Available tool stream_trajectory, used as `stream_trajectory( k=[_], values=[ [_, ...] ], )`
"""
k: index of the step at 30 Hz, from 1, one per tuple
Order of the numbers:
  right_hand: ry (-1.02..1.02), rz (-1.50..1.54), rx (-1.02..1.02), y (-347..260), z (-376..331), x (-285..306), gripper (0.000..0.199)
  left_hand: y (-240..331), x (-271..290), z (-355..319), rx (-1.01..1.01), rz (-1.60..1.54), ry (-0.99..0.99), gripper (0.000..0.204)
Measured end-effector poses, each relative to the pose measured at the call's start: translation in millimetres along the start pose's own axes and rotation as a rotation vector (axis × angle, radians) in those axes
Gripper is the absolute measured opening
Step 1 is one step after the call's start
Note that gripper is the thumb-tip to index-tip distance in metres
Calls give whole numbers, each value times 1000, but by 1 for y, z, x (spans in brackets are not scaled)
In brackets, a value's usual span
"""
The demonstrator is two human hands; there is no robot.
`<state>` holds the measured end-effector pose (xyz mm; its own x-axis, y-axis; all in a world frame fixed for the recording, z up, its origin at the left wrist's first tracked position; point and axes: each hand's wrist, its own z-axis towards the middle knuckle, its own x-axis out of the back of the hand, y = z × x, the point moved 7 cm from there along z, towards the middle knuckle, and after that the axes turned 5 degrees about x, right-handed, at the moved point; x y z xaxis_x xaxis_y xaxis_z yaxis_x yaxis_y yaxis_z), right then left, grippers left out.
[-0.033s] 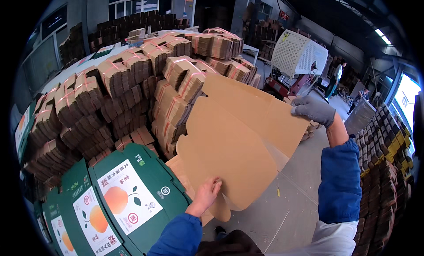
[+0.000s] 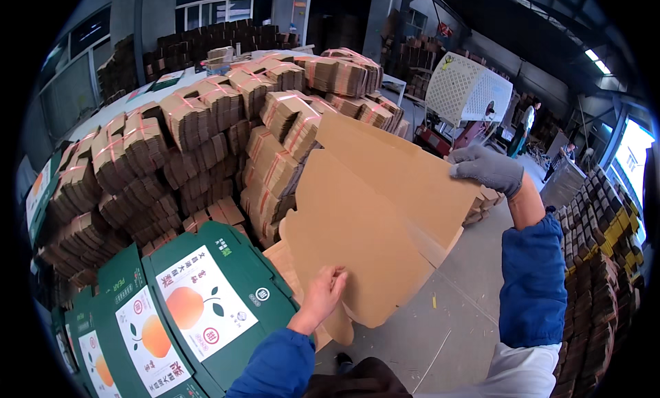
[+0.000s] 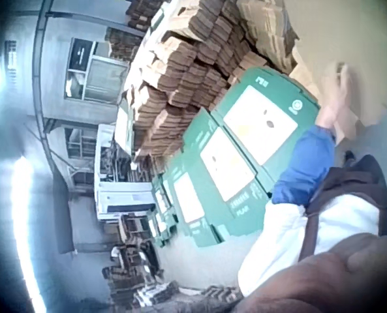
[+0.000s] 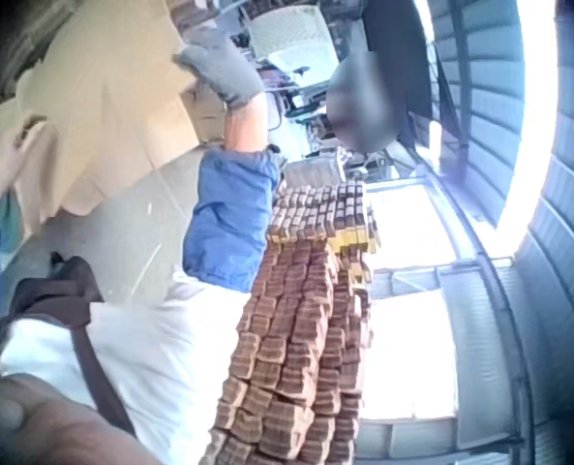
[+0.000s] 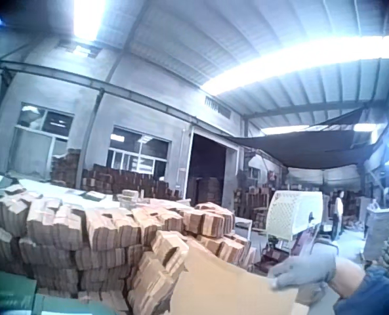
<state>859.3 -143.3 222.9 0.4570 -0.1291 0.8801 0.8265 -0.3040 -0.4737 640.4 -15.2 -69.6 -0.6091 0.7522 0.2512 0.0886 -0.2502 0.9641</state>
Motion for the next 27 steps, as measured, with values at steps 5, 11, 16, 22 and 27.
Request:
stream_trajectory(
  k=[5, 11, 16, 22, 27],
  values=[
    [-238, 165, 263, -214, -7, -126, 33, 124, 162, -95, -156, -275, 292, 32],
    [-297, 264, 643, -366, 0, -303, 46, 90, 278, -203, 304, -460, 284, 44],
    [-940, 499, 399, -384, 9, -433, 48, -21, 344, -281, 495, -463, 428, 16],
    [-274, -195, 592, -254, 255, -534, 46, -79, 313, -361, 626, -406, 696, 14],
    [-295, -178, 520, -296, 334, -630, 53, -91, 268, -419, 734, -273, 901, 15]
  ],
)
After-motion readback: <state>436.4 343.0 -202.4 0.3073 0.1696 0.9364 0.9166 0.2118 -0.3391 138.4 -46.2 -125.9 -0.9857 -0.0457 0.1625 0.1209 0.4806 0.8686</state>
